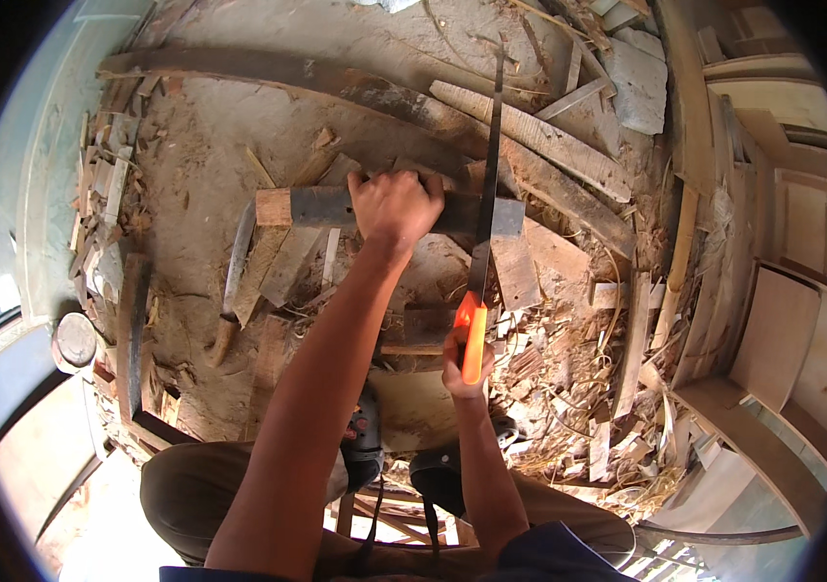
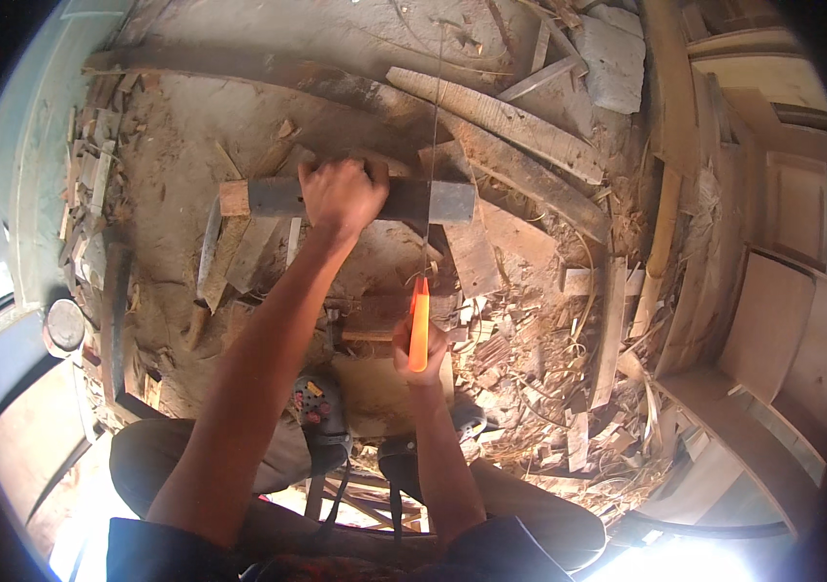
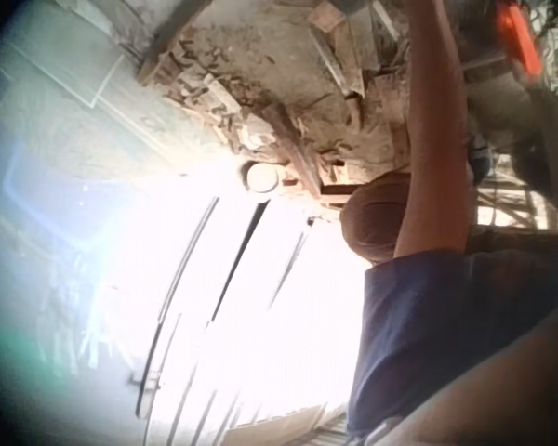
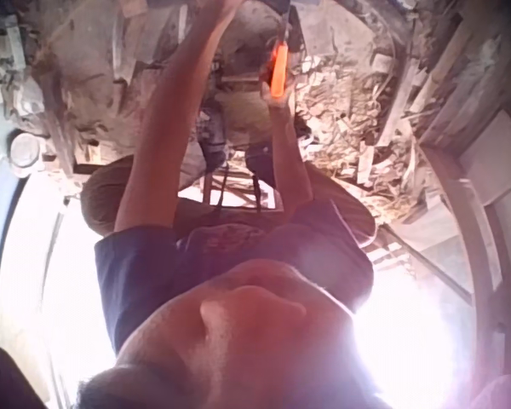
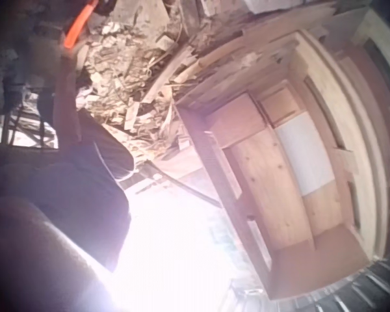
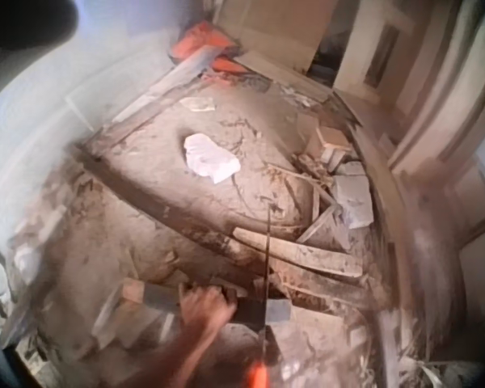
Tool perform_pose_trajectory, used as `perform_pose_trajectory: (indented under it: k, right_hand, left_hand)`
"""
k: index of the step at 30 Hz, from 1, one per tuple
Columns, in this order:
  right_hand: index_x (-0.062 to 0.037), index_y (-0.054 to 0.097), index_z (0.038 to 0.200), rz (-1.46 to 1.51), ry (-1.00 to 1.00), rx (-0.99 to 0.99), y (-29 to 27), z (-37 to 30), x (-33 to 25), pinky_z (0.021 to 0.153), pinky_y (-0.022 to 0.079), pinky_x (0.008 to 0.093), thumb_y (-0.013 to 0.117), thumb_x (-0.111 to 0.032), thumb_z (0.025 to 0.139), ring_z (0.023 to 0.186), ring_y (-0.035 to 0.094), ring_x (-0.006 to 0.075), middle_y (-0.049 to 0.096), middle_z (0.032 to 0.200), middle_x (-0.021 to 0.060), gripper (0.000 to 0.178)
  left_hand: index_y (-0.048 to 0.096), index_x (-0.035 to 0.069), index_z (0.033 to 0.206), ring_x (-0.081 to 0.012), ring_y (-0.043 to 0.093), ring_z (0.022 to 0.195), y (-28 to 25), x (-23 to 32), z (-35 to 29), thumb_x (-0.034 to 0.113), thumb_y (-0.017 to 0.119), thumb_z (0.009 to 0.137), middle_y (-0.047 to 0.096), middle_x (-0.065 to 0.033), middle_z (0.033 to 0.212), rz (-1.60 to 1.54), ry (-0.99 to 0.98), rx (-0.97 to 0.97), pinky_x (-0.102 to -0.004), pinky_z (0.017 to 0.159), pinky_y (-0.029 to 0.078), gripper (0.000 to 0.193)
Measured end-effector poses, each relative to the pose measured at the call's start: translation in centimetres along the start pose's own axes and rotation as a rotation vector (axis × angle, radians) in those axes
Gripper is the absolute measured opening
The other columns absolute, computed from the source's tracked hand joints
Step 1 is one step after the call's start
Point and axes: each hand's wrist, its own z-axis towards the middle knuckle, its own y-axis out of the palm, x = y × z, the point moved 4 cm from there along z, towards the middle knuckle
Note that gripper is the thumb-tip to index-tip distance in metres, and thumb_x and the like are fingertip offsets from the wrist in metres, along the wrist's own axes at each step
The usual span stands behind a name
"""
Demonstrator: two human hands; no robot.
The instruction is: The person sits cross-legged on a debris-covered floor and uses a hand saw to cut a small wooden block into smaller pieces. They repeatedly reposition the block and saw through it, then switch to a metal file to smooth the cut edges.
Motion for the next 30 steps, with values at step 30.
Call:
perform_pose_trajectory:
  k: [30]
  right_hand:
    - [-0.0094, 0.051, 0.064, -0.093, 0.005, 0.021, -5.2, -5.0, -8.8, 0.042, 0.031, 0.0354, 0.065, -0.008, 0.082, 0.040, 0.042, 0.0239, 0.043, 0.051, 0.0041, 0.023]
  left_hand:
    - [0.077, 0.005, 0.094, -0.0324, 0.071, 0.098, -1.1, -0.1, 5.2, 0.043, 0.037, 0.095, 0.075, -0.0186, 0.099, 0.067, -0.128, -0.221, -0.0461, 0.093, 0.048, 0.055]
